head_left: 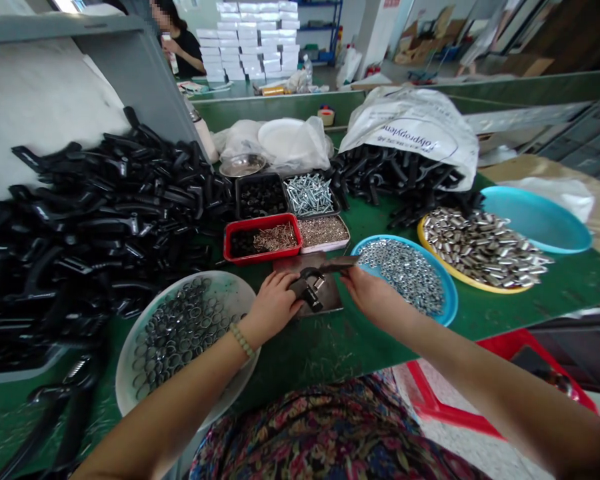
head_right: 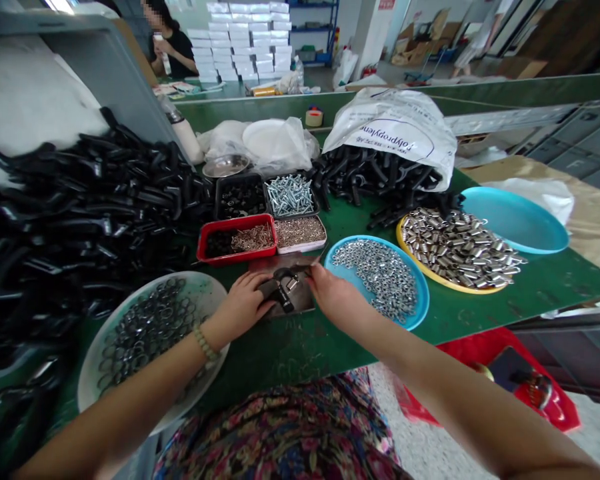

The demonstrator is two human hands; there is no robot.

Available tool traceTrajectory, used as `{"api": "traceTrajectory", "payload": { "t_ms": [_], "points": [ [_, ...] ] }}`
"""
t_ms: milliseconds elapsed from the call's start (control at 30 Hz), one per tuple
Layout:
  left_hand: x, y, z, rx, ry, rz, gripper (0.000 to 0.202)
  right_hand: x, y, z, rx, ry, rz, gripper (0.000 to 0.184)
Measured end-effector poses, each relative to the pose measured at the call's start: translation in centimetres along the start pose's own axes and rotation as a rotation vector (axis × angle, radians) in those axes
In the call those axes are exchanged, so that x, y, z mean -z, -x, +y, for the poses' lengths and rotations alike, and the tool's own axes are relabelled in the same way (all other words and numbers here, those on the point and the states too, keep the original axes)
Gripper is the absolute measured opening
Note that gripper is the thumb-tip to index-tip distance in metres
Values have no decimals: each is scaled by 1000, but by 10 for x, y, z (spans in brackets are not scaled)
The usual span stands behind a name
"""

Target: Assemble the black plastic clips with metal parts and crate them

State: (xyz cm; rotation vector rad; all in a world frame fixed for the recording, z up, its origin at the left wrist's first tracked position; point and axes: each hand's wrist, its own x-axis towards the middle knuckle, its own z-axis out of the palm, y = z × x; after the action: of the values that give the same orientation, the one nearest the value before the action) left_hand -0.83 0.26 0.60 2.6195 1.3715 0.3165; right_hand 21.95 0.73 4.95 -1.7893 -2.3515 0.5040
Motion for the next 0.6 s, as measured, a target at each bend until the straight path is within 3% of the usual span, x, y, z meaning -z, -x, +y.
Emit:
{"api": "traceTrajectory", "payload": {
  "t_ms": [100, 267, 333, 400, 500, 533, 600],
  "points": [
    [0, 2, 7, 19, -43, -5, 23, -2, -3, 11, -33, 28, -71, 32],
    [-7, 9, 20, 61, -18, -55, 29, -3, 11, 79, -304, 242, 149, 37],
    [-3, 7, 22, 100, 91, -42, 29, -2, 13, 106, -323, 381, 192, 37],
    [5, 0, 20, 149, 285, -43, 24, 1, 7, 118, -254, 483, 272, 36],
    [15, -15, 12, 266, 486, -138, 28, 10, -25, 102, -81, 490, 388, 37],
    [16, -19, 9, 306, 481, -176, 30, 12, -41, 91, -11, 456, 365, 37],
    [16, -22, 4, 346, 363, -178, 29, 14, -76, 65, 134, 419, 192, 35]
  ]
}}
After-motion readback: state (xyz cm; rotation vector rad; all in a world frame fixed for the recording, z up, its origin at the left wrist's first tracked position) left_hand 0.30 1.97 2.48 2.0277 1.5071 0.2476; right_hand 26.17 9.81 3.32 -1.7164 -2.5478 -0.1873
